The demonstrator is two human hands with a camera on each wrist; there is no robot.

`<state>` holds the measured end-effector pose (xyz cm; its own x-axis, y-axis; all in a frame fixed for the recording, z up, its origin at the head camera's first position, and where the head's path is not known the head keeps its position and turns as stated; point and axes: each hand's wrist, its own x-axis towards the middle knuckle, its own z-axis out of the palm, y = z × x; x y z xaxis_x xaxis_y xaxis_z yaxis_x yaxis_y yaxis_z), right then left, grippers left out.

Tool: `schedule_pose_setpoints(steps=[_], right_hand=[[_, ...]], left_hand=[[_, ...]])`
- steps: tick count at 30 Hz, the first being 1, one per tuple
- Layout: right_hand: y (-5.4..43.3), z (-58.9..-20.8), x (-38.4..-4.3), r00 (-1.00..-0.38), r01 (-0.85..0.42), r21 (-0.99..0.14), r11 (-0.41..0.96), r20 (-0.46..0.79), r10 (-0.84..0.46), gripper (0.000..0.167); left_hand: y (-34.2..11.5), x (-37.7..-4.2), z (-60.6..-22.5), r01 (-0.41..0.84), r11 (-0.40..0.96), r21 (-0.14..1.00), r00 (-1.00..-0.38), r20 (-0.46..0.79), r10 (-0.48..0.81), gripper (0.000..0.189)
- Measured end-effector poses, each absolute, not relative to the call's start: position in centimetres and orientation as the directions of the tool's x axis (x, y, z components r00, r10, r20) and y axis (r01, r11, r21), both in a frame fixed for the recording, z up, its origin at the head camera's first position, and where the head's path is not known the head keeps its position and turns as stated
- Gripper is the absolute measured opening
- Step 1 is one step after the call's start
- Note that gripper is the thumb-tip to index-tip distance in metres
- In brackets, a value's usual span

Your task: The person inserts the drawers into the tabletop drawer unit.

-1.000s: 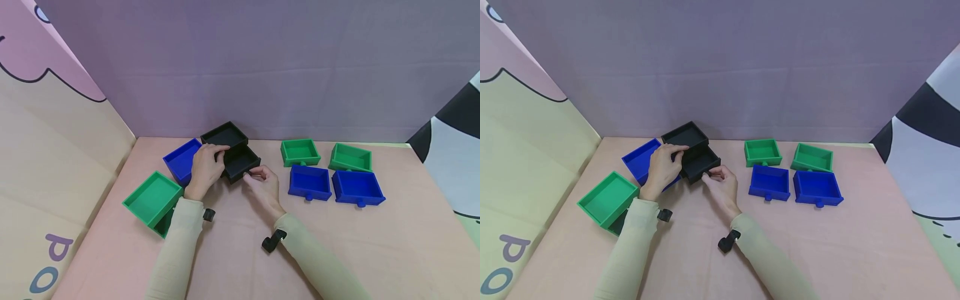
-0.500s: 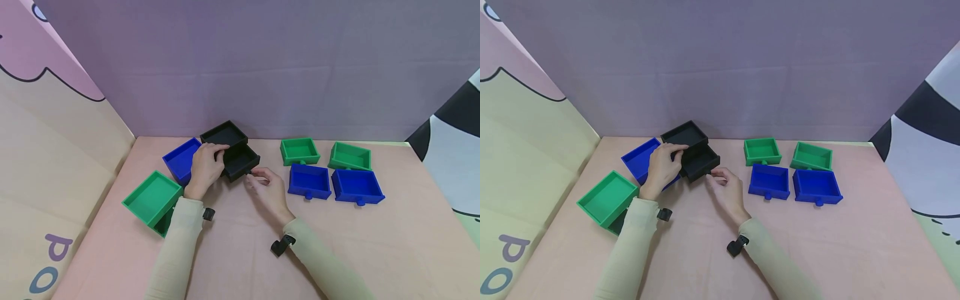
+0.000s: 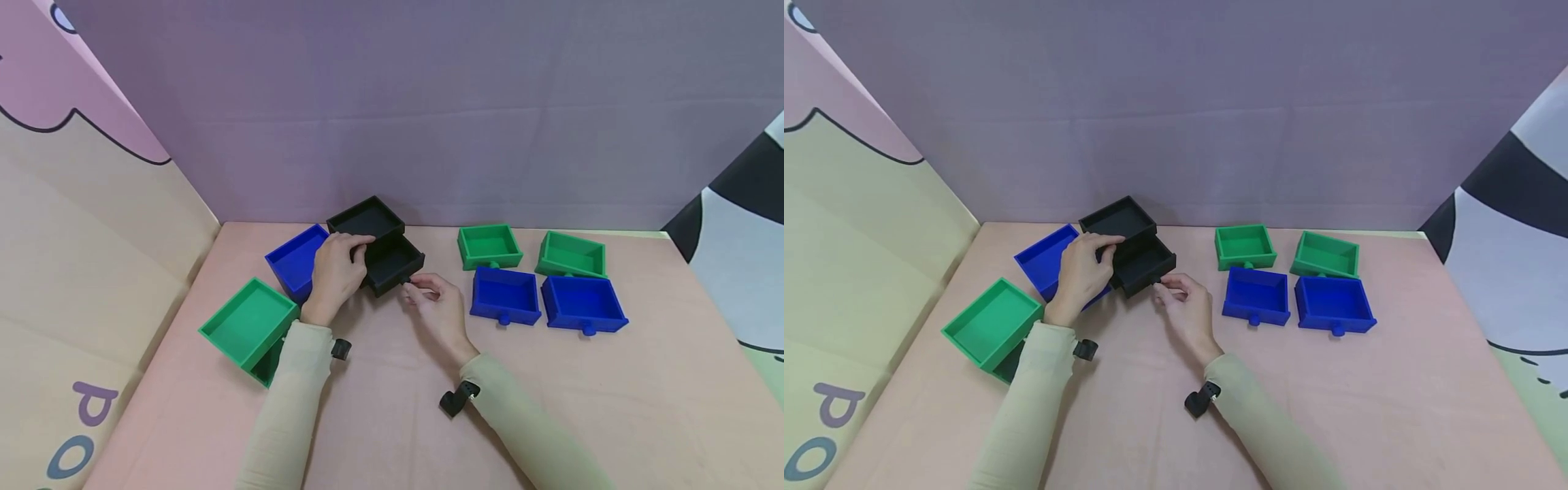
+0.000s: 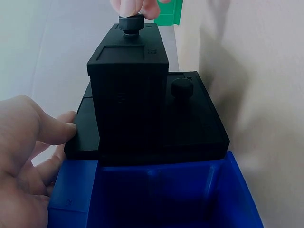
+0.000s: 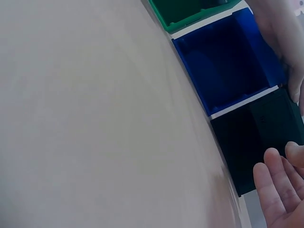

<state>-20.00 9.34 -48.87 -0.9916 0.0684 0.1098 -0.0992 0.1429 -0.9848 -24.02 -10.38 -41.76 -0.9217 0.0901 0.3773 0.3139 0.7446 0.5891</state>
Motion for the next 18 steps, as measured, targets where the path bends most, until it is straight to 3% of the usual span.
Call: schedule_pose_setpoints(steps=[18], right_hand=[[8.59, -48.65, -20.29, -0.987, -0.121, -0.971, 0.204, 0.14, 0.083, 0.017]], left_hand=[[-10.39, -24.09, -41.85, 0.318, 0.749, 0.582, -0.919, 0.384, 0.091, 0.029]])
